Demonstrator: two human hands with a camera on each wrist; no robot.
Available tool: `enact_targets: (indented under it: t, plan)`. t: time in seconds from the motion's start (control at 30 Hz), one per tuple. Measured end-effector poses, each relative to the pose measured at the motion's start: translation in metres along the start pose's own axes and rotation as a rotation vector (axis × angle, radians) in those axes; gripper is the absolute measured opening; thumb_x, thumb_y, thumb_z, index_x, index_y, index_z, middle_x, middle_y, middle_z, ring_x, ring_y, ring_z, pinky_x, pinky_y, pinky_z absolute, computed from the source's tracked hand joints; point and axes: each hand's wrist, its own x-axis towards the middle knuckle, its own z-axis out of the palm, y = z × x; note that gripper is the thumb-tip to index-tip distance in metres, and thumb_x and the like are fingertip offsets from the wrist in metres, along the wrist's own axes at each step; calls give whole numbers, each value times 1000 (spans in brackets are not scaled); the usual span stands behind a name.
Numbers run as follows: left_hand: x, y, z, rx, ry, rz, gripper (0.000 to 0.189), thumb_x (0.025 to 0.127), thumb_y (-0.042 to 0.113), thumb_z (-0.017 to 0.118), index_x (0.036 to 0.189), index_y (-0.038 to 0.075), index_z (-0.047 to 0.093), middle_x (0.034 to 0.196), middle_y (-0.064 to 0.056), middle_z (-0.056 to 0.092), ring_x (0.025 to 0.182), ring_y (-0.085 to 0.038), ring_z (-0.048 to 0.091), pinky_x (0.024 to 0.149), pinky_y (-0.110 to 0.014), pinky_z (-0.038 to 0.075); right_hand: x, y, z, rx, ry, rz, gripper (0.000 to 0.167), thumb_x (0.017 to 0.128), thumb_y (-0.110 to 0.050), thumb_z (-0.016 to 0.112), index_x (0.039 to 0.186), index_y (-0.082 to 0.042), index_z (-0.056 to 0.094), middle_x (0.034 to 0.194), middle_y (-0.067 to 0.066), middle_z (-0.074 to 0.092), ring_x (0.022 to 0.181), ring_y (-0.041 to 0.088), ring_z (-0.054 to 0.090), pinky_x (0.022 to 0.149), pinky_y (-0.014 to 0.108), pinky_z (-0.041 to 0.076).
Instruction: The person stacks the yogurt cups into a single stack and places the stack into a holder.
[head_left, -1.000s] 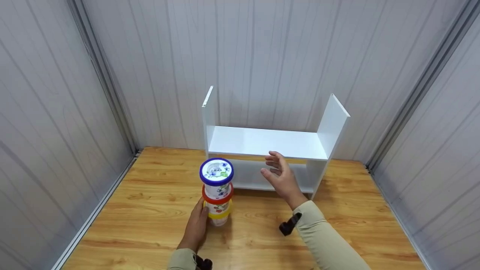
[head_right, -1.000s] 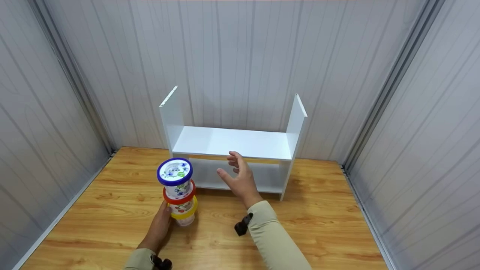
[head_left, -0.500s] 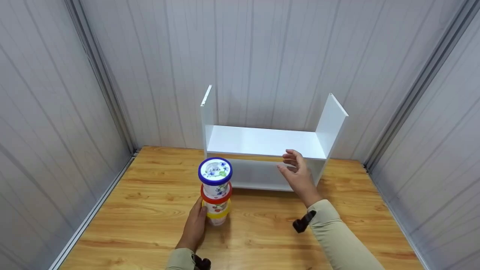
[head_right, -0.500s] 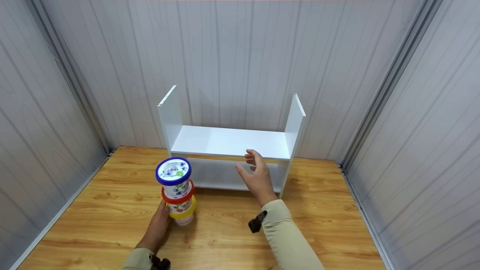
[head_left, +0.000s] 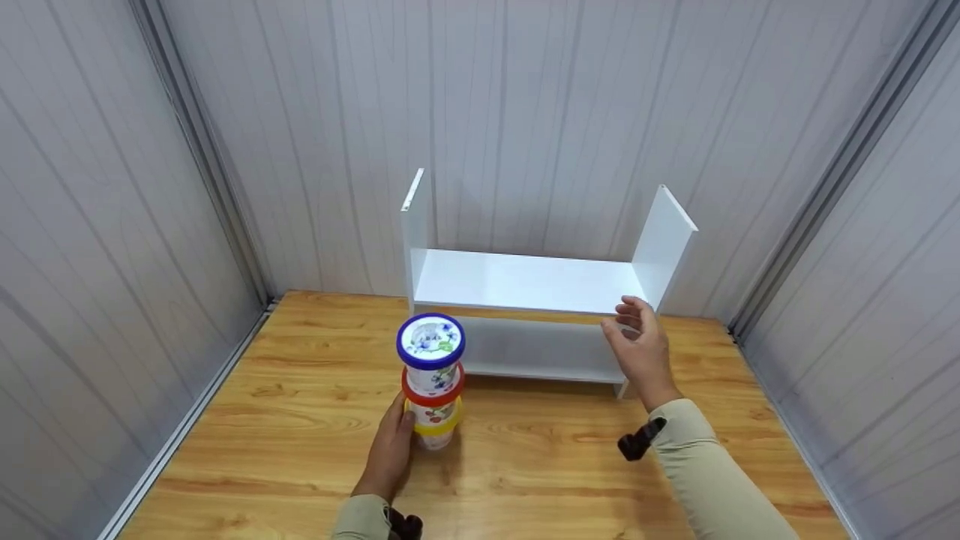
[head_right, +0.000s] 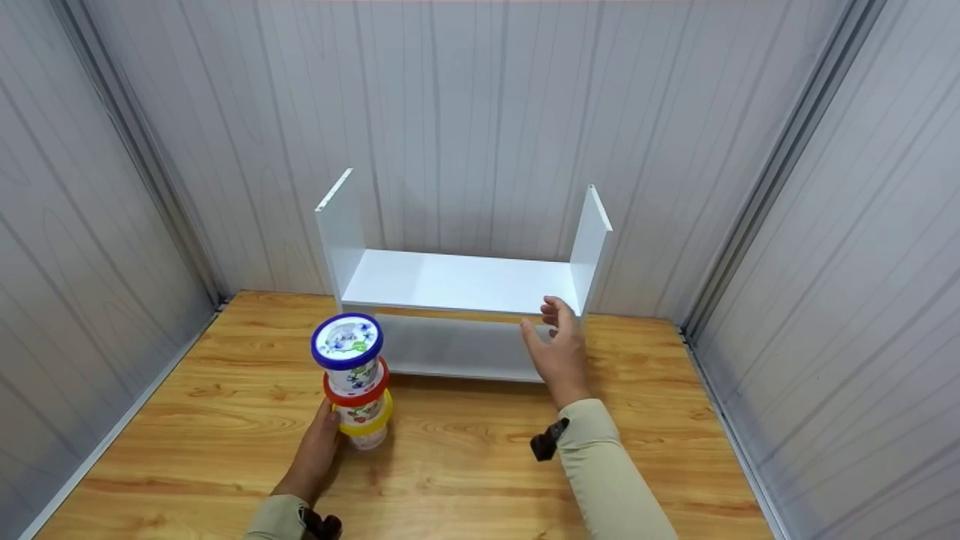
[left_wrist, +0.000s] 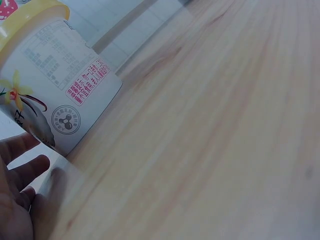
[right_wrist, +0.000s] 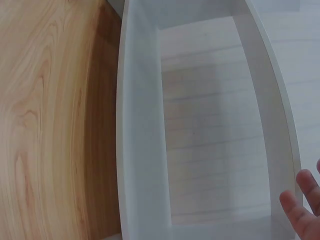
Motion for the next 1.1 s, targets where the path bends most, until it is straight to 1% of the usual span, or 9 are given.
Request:
enact_targets:
  t: [0.2,0.33,0.43,0.57,0.67,0.7,0.83,1.0,1.1]
  plan:
    - [0,0,-1,-8,1,-2,64,105,58,38,161,31,26,164,-2,30,152,-30,24,121,-59,17,5,8,-15,-13,44,33,55,96,-23,69,141,-2,47,128,17,54,120,30,55,106,50,45]
    - [-2,0,0,-16,0,1,61,106,54,38,161,32,26,164,-1,30,152,-29,25,121,-59,17,8,16,-23,-33,104,52,52,96,-19,68,140,-1,48,125,16,55,117,28,55,104,48,46]
    - [-3,-1,0,4,3,45,60,107,51,37,161,27,26,163,-6,32,151,-32,27,121,-60,18,10,21,-28,-37,144,62,51,96,-19,68,139,-1,47,122,15,54,113,27,56,102,47,47]
    - [-5,-1,0,28,12,51,63,106,56,35,162,27,26,162,-6,33,150,-33,28,120,-60,19,13,22,-32,-38,167,88,53,97,-27,67,139,-4,45,121,12,53,111,23,54,100,42,47]
    - [-4,1,0,18,7,21,64,105,59,35,161,31,25,163,-3,31,151,-31,26,121,-59,18,15,23,-34,-38,184,109,55,97,-29,67,141,-5,44,121,10,51,110,21,53,97,36,47]
    - [-4,1,0,12,3,19,64,105,60,35,161,31,24,164,-3,31,151,-30,25,121,-59,18,16,23,-35,-38,189,116,56,97,-29,66,142,-4,43,122,10,51,110,21,53,97,35,46]
    - [-2,1,0,5,-1,14,63,106,57,35,162,29,24,164,-3,30,152,-30,24,121,-58,17,20,27,-37,-41,173,152,60,98,-32,65,146,-4,41,127,13,50,114,22,52,98,34,46]
    - [-1,1,1,-13,-16,14,60,107,53,37,161,31,25,164,0,30,152,-27,23,122,-57,16,29,29,-40,-62,122,231,69,98,-40,63,151,-6,36,137,18,49,124,29,49,102,41,45]
    - [-1,0,1,-8,-19,24,63,106,56,36,162,29,24,164,-1,29,153,-29,22,122,-58,15,35,30,-40,-53,99,276,73,98,-43,62,154,-7,32,145,20,47,130,32,46,107,44,44]
